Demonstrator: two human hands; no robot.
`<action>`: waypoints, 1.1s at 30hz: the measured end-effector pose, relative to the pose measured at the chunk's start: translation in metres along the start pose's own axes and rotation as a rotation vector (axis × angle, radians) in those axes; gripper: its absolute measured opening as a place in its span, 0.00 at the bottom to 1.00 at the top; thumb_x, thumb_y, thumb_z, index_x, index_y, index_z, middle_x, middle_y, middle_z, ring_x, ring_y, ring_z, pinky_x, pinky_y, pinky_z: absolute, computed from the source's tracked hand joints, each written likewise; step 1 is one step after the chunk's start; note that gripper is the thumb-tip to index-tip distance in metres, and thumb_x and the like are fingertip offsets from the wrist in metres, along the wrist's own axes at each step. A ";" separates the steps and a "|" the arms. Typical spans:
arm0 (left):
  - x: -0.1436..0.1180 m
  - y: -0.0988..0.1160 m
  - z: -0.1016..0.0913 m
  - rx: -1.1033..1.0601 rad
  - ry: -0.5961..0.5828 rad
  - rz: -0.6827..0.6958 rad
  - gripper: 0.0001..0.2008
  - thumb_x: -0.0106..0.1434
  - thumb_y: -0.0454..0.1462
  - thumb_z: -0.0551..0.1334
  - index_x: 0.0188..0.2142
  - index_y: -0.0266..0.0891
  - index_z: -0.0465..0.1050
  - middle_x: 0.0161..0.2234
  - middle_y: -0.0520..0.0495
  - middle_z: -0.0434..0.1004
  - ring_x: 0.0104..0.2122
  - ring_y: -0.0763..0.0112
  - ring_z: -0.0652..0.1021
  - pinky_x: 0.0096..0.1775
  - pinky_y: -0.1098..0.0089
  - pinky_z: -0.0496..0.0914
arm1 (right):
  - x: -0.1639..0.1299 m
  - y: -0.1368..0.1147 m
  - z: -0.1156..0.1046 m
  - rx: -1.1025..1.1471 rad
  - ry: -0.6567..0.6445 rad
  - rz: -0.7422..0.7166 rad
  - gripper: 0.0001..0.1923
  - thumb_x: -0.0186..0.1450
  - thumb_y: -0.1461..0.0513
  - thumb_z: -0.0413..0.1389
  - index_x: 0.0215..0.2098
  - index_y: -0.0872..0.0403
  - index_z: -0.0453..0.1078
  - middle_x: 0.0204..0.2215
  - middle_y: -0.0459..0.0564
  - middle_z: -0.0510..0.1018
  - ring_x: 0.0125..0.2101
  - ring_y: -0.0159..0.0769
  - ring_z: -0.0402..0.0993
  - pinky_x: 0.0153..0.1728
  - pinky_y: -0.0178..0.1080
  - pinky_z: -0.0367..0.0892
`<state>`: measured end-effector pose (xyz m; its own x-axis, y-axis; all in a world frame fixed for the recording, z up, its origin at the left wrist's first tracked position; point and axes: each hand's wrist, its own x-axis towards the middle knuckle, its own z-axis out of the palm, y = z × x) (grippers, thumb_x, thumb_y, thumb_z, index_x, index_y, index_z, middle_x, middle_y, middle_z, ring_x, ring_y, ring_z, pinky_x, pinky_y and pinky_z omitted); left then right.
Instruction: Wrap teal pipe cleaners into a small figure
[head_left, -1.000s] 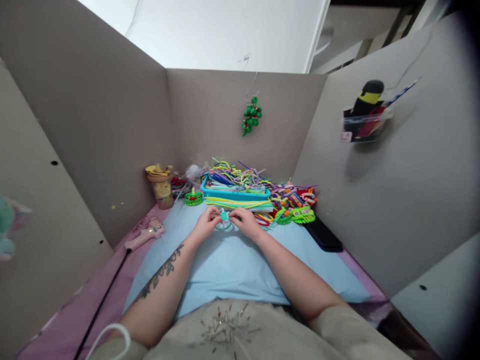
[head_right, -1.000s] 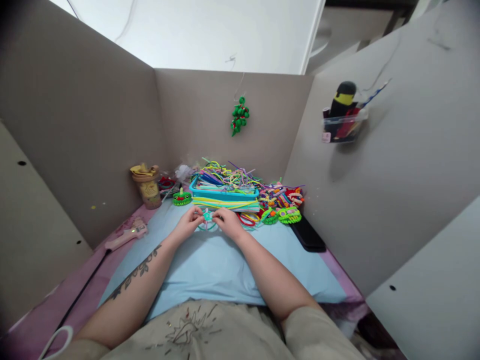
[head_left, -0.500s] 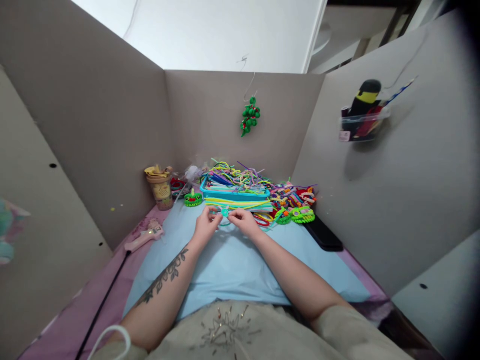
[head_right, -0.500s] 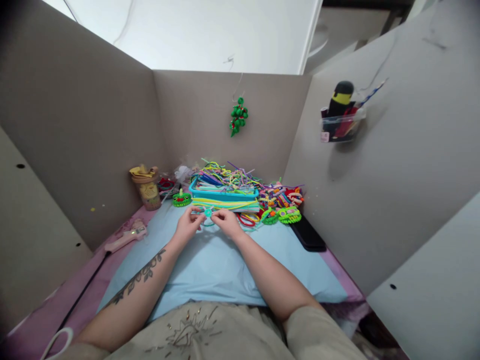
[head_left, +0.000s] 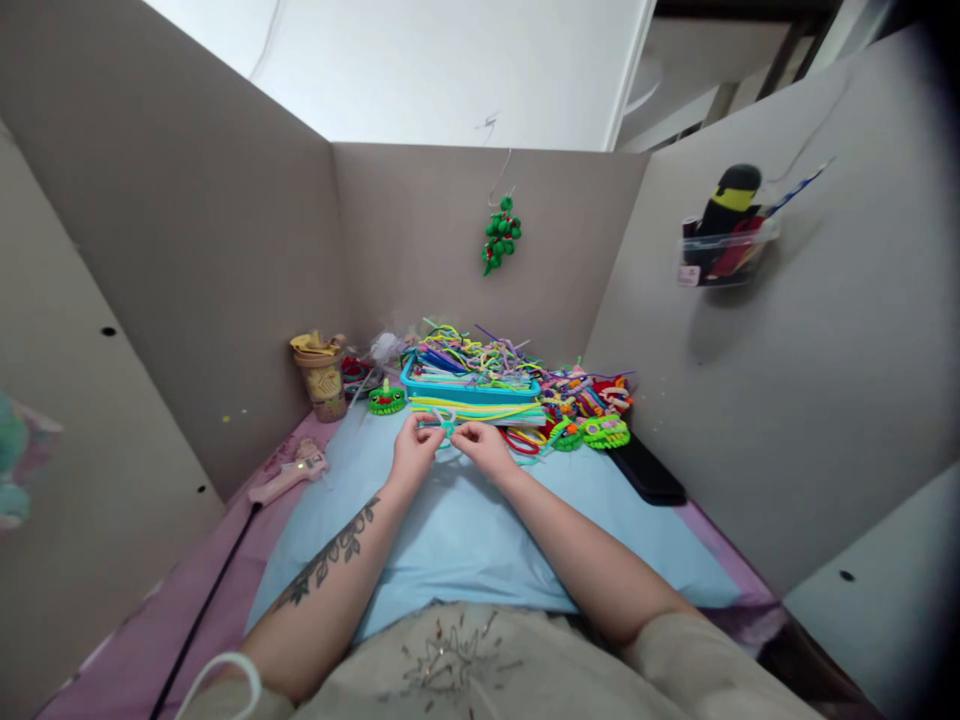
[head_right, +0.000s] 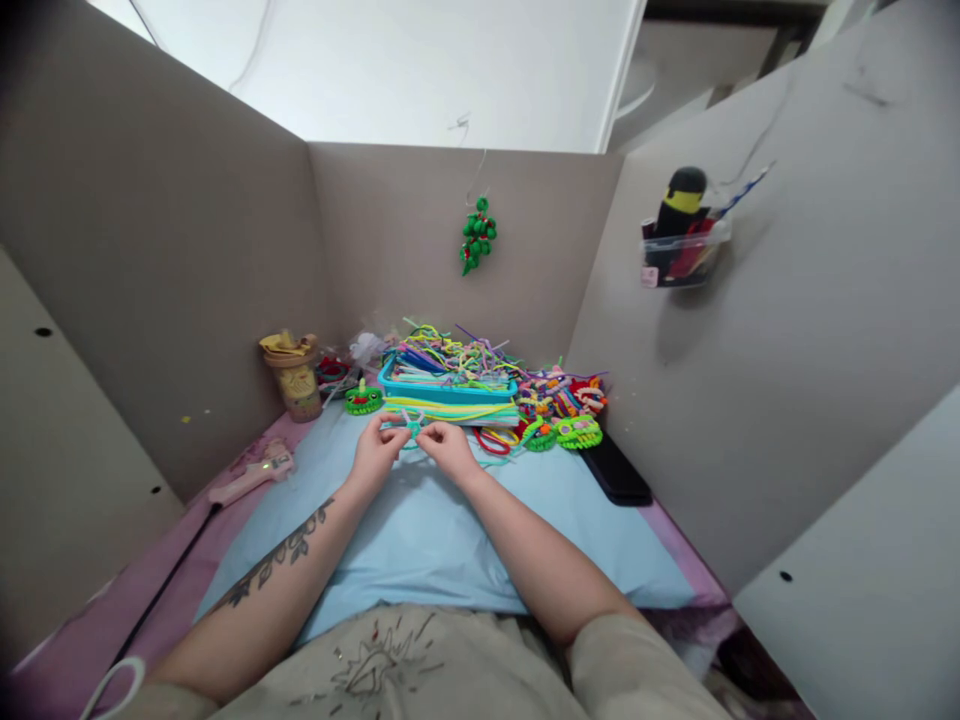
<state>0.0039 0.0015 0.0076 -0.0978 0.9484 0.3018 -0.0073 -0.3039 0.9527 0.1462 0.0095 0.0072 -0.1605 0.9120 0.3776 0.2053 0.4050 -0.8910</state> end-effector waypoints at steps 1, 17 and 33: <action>0.000 0.000 0.000 -0.001 0.005 -0.002 0.15 0.49 0.39 0.64 0.35 0.39 0.62 0.17 0.58 0.68 0.13 0.81 0.63 0.17 0.78 0.58 | 0.000 -0.001 0.000 -0.026 0.003 -0.007 0.09 0.54 0.58 0.55 0.23 0.56 0.68 0.18 0.43 0.69 0.20 0.28 0.62 0.22 0.31 0.58; 0.009 -0.005 -0.008 0.049 -0.153 -0.047 0.16 0.48 0.41 0.64 0.37 0.34 0.71 0.19 0.54 0.69 0.15 0.79 0.66 0.18 0.77 0.58 | -0.006 -0.001 -0.002 -0.434 0.034 -0.241 0.07 0.59 0.64 0.52 0.25 0.53 0.70 0.24 0.45 0.71 0.28 0.32 0.67 0.31 0.33 0.59; 0.013 -0.002 -0.017 0.046 -0.045 -0.027 0.21 0.46 0.39 0.67 0.40 0.33 0.72 0.22 0.52 0.72 0.20 0.77 0.70 0.23 0.76 0.62 | 0.007 0.019 -0.019 -0.460 0.009 -0.290 0.06 0.59 0.61 0.55 0.34 0.54 0.71 0.30 0.48 0.75 0.31 0.33 0.69 0.34 0.34 0.62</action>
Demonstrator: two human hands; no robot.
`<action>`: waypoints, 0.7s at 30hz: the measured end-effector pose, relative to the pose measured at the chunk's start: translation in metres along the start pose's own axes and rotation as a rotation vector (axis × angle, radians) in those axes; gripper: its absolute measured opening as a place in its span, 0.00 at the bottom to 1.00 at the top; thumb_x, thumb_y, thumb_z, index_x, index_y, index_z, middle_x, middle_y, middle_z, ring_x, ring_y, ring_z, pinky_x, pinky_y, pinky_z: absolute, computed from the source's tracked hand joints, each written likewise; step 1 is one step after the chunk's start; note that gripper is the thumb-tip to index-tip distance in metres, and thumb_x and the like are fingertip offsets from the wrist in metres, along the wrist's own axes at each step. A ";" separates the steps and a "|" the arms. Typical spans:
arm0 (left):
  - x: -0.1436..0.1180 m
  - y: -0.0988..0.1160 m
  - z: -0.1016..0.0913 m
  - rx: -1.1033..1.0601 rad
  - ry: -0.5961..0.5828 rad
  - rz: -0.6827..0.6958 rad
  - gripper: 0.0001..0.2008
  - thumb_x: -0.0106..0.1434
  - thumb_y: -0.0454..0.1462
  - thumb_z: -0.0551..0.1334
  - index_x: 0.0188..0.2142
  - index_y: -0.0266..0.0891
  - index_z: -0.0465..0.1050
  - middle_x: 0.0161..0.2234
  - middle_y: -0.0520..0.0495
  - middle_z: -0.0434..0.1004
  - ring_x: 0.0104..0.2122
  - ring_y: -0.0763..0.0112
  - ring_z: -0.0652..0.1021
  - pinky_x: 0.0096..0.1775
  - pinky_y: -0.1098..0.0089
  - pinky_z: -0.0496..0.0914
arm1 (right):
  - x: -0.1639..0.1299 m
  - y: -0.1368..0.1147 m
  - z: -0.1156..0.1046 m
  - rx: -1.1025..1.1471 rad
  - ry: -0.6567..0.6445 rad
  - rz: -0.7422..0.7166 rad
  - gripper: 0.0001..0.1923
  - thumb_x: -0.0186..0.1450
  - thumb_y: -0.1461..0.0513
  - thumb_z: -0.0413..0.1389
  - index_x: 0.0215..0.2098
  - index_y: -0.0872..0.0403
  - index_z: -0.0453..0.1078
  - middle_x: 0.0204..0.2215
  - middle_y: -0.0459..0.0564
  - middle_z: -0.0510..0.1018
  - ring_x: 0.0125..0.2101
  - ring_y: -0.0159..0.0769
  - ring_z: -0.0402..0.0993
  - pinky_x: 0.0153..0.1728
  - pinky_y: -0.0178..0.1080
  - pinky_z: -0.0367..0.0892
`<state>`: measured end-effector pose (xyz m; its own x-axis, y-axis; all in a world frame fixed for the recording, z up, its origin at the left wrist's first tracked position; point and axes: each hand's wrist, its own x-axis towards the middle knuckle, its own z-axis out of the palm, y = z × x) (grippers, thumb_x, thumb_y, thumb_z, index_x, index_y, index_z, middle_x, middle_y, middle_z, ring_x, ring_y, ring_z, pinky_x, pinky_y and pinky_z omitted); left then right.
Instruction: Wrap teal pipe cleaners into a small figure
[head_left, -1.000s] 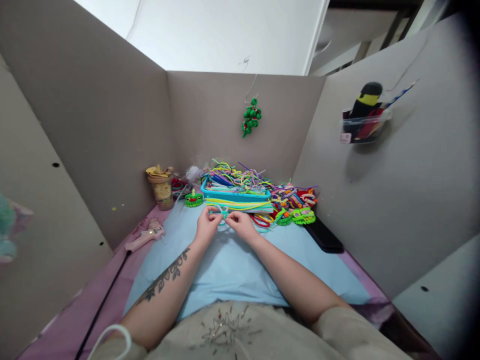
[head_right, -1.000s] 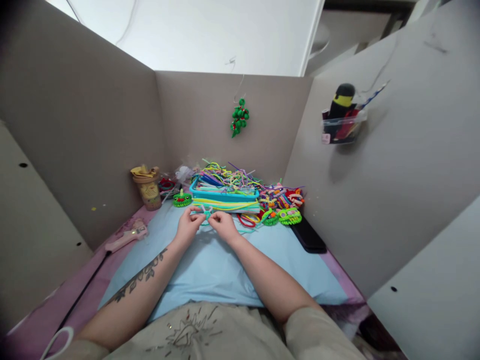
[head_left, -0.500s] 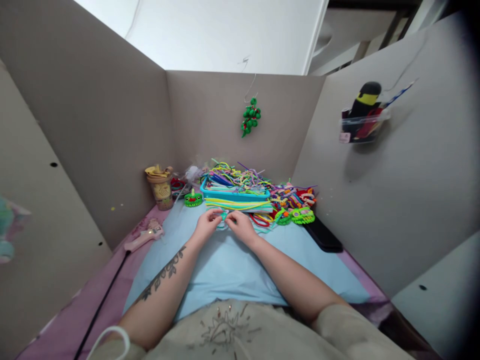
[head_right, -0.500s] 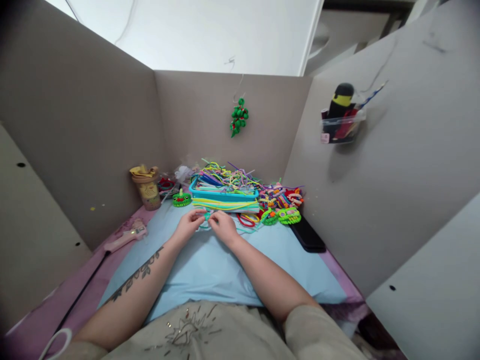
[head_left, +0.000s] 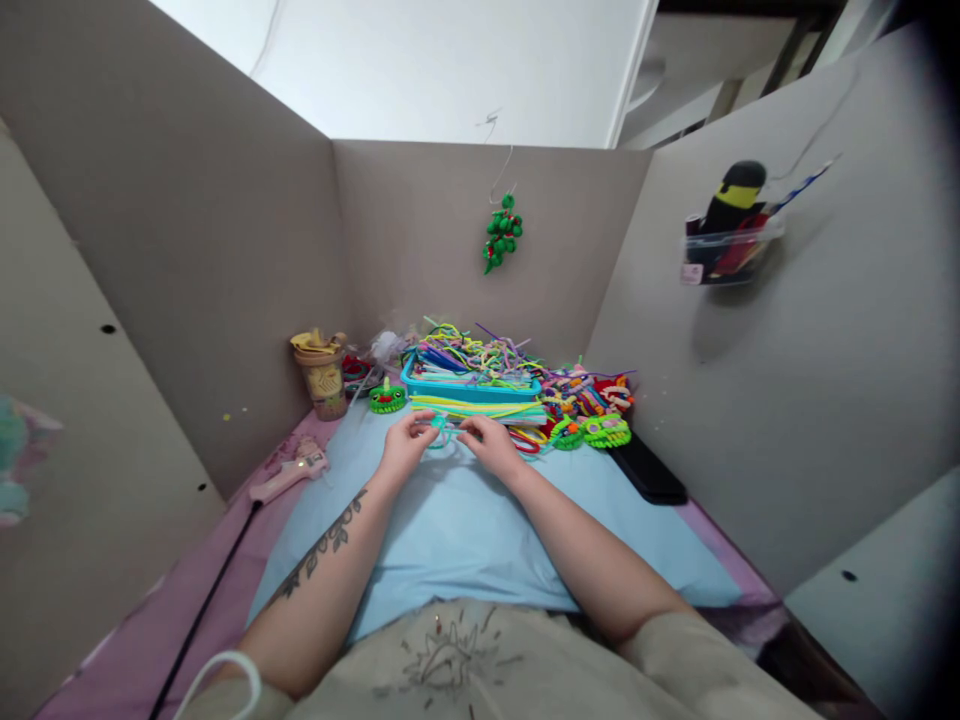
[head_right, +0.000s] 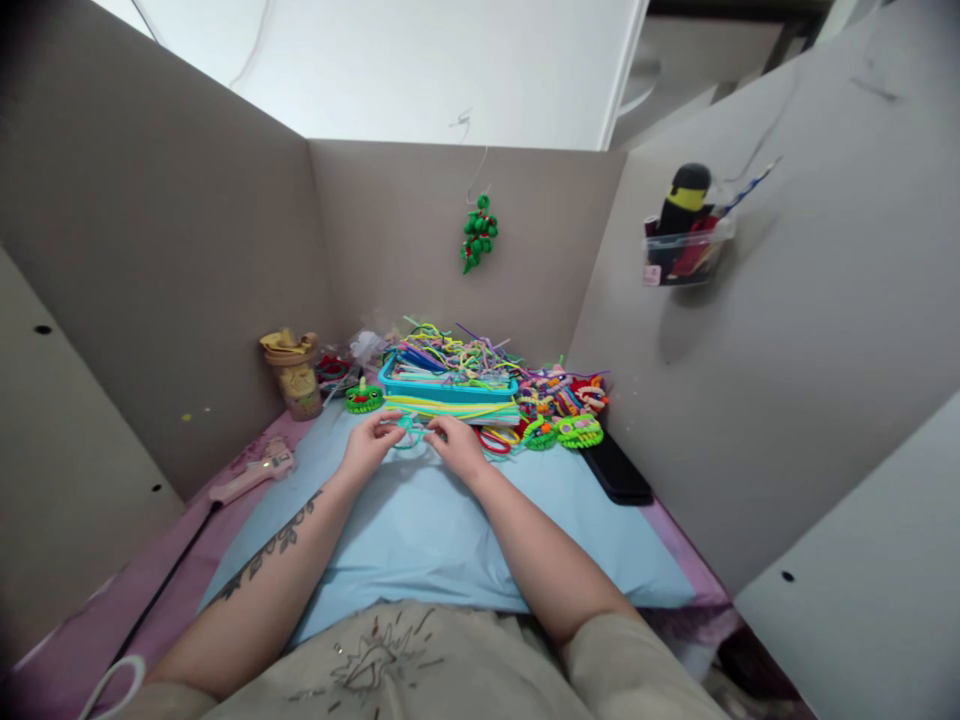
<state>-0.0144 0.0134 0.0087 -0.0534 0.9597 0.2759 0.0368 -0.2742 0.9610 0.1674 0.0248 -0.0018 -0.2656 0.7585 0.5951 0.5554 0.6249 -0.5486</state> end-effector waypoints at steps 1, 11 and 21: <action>0.001 0.000 -0.002 -0.008 0.042 0.000 0.21 0.46 0.39 0.67 0.41 0.34 0.72 0.22 0.52 0.72 0.20 0.77 0.70 0.22 0.76 0.62 | 0.001 0.004 -0.003 -0.009 -0.010 -0.018 0.07 0.59 0.62 0.54 0.35 0.54 0.71 0.31 0.48 0.75 0.32 0.34 0.69 0.35 0.35 0.63; 0.022 -0.008 -0.034 -0.024 0.499 0.105 0.22 0.47 0.39 0.66 0.43 0.35 0.71 0.23 0.50 0.73 0.23 0.75 0.72 0.26 0.76 0.64 | 0.009 0.036 -0.044 -0.382 -0.039 0.019 0.11 0.62 0.65 0.50 0.40 0.53 0.73 0.39 0.52 0.77 0.40 0.38 0.71 0.42 0.37 0.63; 0.023 -0.006 -0.036 -0.083 0.617 0.146 0.22 0.47 0.38 0.66 0.43 0.35 0.71 0.24 0.50 0.73 0.22 0.76 0.71 0.25 0.77 0.63 | 0.009 0.037 -0.080 -0.530 0.166 0.147 0.10 0.58 0.65 0.52 0.29 0.54 0.76 0.34 0.54 0.77 0.38 0.41 0.68 0.40 0.39 0.61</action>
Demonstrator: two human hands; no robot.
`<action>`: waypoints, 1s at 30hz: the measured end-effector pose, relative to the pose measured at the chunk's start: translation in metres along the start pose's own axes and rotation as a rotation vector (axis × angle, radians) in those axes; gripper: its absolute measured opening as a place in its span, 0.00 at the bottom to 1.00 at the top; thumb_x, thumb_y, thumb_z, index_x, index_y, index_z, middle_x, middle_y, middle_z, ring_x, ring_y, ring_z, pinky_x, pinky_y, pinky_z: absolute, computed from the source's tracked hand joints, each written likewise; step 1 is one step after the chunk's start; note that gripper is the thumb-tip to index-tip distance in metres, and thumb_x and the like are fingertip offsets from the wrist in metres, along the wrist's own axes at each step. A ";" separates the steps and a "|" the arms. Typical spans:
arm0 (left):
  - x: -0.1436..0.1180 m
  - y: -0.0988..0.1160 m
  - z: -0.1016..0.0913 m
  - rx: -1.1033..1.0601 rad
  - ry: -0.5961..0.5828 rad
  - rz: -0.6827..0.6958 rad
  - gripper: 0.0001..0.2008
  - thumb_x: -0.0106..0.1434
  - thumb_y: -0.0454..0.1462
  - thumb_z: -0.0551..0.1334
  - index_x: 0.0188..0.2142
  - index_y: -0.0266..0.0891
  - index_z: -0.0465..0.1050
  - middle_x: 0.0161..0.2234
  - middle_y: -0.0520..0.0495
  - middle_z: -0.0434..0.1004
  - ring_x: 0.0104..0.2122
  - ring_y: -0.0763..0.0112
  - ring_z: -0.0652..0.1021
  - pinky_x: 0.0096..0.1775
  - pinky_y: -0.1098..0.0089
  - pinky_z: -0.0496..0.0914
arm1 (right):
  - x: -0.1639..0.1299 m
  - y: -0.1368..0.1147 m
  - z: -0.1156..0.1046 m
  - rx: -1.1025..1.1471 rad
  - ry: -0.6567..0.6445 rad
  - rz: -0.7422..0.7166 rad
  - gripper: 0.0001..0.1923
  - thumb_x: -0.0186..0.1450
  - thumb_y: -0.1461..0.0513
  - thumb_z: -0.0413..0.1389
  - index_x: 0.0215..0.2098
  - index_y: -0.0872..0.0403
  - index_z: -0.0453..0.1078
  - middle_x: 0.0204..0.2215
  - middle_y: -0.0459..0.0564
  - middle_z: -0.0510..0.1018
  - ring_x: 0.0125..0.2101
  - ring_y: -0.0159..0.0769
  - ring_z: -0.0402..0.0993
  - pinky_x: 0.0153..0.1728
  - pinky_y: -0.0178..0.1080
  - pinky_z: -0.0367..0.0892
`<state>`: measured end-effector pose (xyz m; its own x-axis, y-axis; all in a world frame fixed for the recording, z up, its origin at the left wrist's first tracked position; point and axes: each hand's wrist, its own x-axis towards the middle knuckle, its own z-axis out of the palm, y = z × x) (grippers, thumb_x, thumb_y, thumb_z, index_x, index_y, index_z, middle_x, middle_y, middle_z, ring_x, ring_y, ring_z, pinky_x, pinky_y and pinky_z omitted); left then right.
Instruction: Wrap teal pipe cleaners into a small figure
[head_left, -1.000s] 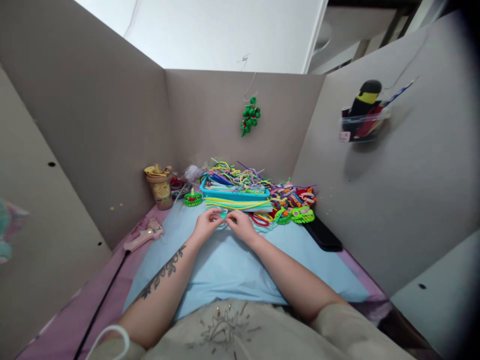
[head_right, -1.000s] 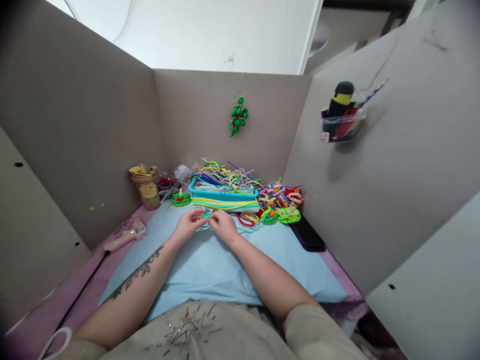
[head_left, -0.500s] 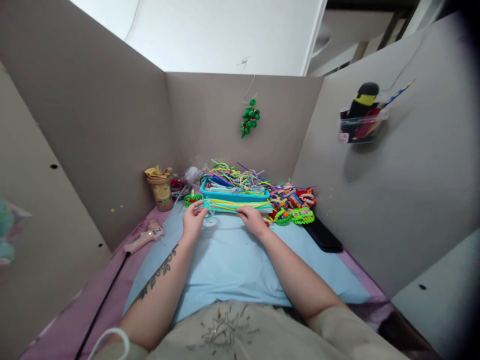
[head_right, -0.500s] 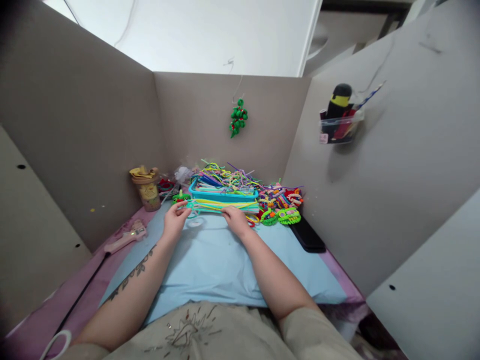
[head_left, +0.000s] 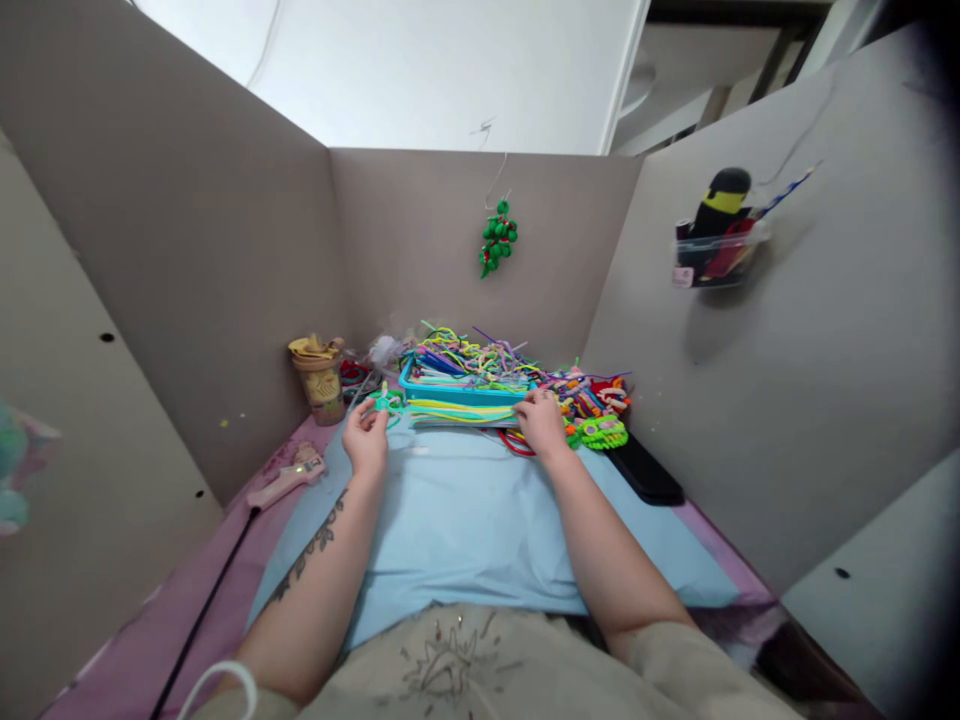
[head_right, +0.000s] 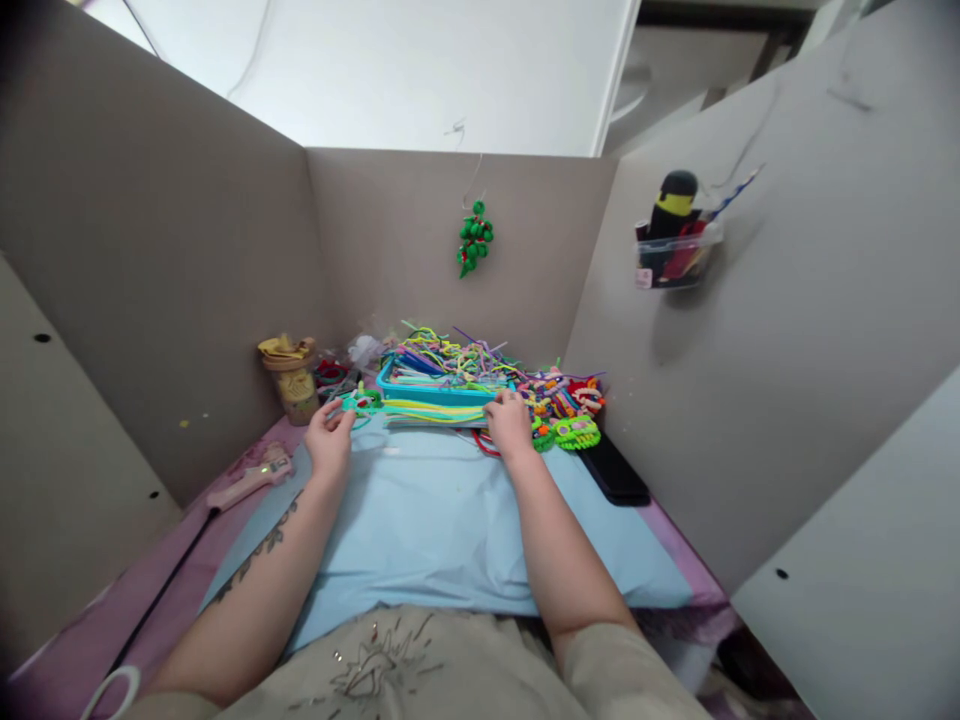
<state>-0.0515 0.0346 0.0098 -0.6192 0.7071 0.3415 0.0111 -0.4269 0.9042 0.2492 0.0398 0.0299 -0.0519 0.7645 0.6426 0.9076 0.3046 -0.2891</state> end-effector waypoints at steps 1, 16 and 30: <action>-0.001 0.000 0.001 -0.021 -0.019 -0.025 0.23 0.46 0.38 0.66 0.43 0.35 0.71 0.24 0.50 0.73 0.22 0.76 0.71 0.25 0.76 0.63 | 0.000 -0.002 0.001 0.088 0.064 0.034 0.10 0.58 0.64 0.52 0.29 0.55 0.76 0.34 0.55 0.76 0.37 0.40 0.68 0.40 0.39 0.61; -0.040 0.012 0.019 -0.016 -0.504 -0.320 0.25 0.42 0.40 0.69 0.41 0.35 0.72 0.24 0.51 0.72 0.21 0.77 0.69 0.22 0.77 0.59 | -0.018 -0.068 0.044 1.312 -0.111 0.467 0.19 0.45 0.53 0.63 0.30 0.57 0.71 0.19 0.46 0.74 0.22 0.34 0.71 0.26 0.37 0.68; -0.050 0.014 0.023 -0.050 -0.621 -0.274 0.25 0.45 0.41 0.68 0.43 0.35 0.69 0.25 0.52 0.71 0.20 0.80 0.67 0.22 0.77 0.59 | -0.030 -0.079 0.049 1.079 -0.313 0.275 0.09 0.49 0.57 0.60 0.25 0.56 0.73 0.21 0.45 0.74 0.24 0.32 0.68 0.25 0.33 0.61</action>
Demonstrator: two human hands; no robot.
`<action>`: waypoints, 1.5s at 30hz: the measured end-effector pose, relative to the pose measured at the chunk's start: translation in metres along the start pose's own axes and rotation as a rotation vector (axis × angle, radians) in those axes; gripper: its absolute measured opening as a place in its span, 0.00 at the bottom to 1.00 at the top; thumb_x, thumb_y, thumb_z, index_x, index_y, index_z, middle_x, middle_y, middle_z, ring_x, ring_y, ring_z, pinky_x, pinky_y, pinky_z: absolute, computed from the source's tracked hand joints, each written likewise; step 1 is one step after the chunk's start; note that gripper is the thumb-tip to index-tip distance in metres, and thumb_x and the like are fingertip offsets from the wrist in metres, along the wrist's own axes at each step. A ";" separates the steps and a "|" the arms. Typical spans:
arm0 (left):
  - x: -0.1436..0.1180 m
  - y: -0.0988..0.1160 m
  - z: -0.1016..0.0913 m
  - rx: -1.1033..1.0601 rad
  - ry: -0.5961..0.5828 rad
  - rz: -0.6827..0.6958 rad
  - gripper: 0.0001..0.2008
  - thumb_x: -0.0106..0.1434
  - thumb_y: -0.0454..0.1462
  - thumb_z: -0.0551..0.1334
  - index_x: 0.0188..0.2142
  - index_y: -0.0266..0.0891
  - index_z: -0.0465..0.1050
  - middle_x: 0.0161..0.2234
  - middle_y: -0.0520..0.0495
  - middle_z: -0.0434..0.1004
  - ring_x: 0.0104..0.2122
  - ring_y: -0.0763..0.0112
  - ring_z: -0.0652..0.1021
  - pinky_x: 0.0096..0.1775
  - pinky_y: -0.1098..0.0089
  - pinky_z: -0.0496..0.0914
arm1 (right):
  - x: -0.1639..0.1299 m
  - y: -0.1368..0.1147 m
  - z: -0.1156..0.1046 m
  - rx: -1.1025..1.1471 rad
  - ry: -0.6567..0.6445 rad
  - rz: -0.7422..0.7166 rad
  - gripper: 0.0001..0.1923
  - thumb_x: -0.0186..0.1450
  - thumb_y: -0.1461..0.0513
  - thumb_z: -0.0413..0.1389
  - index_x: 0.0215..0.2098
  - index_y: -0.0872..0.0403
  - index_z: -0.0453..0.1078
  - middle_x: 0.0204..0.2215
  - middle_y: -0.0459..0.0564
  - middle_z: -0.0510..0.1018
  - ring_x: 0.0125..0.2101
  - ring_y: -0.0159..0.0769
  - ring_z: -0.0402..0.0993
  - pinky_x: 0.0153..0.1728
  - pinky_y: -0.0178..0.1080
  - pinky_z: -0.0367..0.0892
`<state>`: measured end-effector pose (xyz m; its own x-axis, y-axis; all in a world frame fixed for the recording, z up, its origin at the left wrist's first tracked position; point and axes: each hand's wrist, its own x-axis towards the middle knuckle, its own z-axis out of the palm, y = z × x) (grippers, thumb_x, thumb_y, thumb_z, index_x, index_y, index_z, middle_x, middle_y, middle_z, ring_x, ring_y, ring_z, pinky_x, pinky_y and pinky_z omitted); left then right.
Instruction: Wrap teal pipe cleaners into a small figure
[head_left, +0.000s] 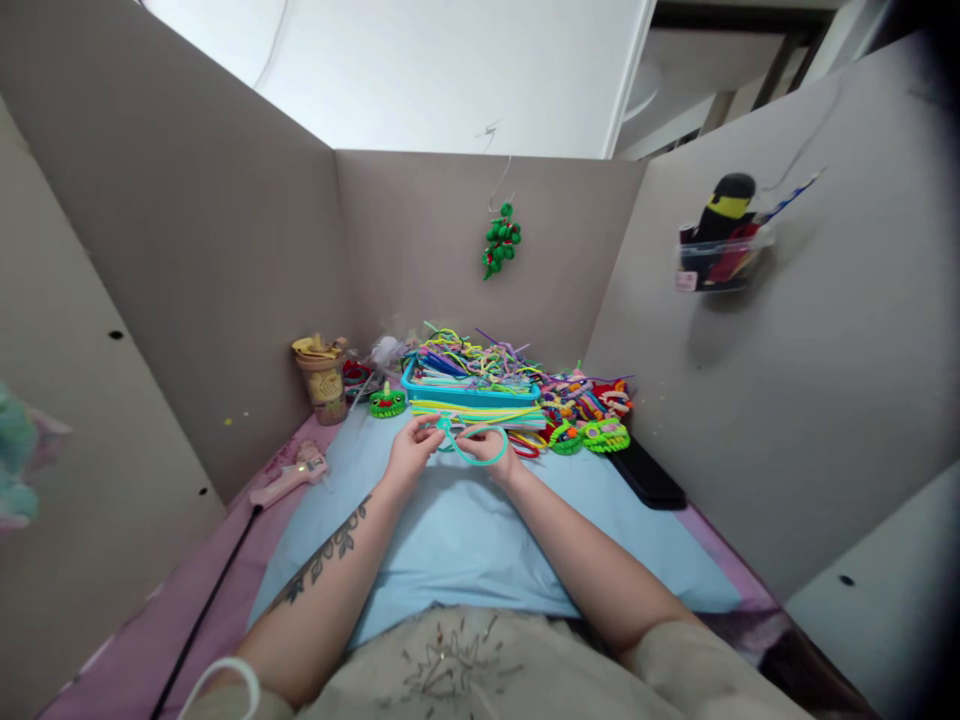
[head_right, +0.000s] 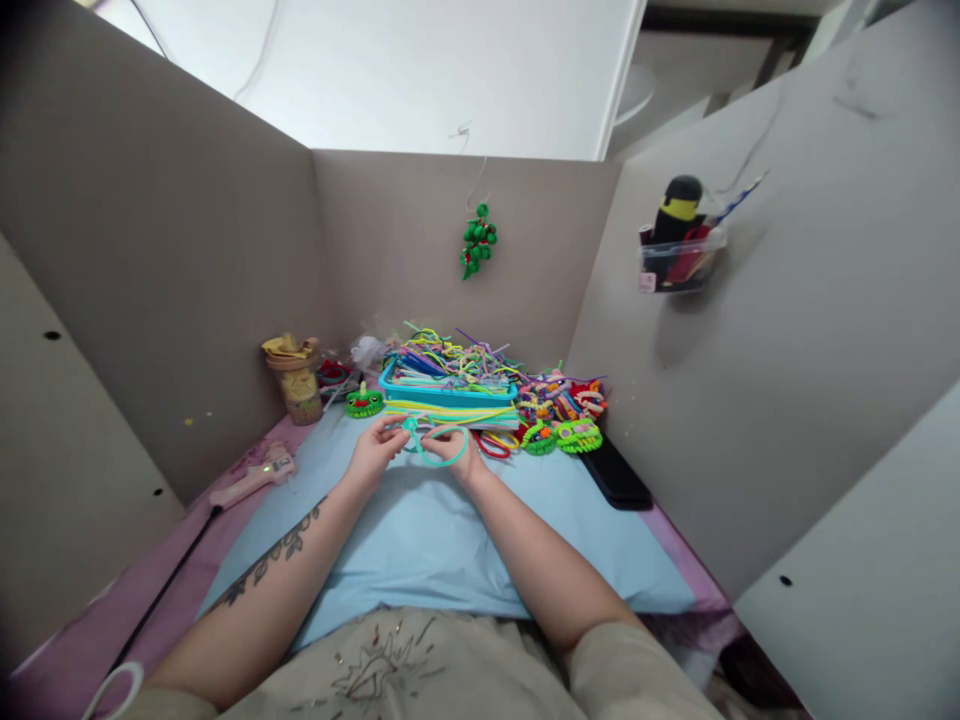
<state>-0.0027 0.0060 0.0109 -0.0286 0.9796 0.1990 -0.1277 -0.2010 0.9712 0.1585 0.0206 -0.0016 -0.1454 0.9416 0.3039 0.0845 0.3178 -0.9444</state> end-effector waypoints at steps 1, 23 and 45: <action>0.000 0.001 0.000 0.000 -0.006 0.002 0.25 0.45 0.41 0.67 0.43 0.35 0.69 0.25 0.53 0.71 0.20 0.80 0.67 0.22 0.77 0.59 | -0.001 -0.001 0.000 -0.015 -0.028 -0.011 0.09 0.49 0.57 0.59 0.24 0.56 0.73 0.21 0.44 0.73 0.24 0.32 0.67 0.25 0.32 0.60; -0.011 -0.007 0.003 1.006 -0.140 0.348 0.10 0.59 0.40 0.56 0.31 0.42 0.76 0.27 0.47 0.76 0.27 0.68 0.73 0.29 0.72 0.59 | -0.003 0.001 0.019 0.016 0.020 0.177 0.17 0.56 0.53 0.54 0.17 0.53 0.57 0.07 0.37 0.59 0.09 0.22 0.51 0.11 0.28 0.46; -0.013 0.001 -0.006 1.032 -0.269 0.443 0.11 0.58 0.37 0.54 0.29 0.43 0.76 0.28 0.47 0.77 0.30 0.68 0.74 0.32 0.72 0.61 | 0.026 0.012 -0.053 -0.113 0.569 -0.071 0.16 0.51 0.51 0.56 0.25 0.56 0.67 0.20 0.44 0.68 0.23 0.30 0.61 0.25 0.33 0.59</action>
<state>-0.0080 -0.0069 0.0087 0.3597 0.8172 0.4502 0.7154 -0.5513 0.4292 0.2077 0.0545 0.0017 0.3951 0.8194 0.4154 0.2028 0.3632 -0.9094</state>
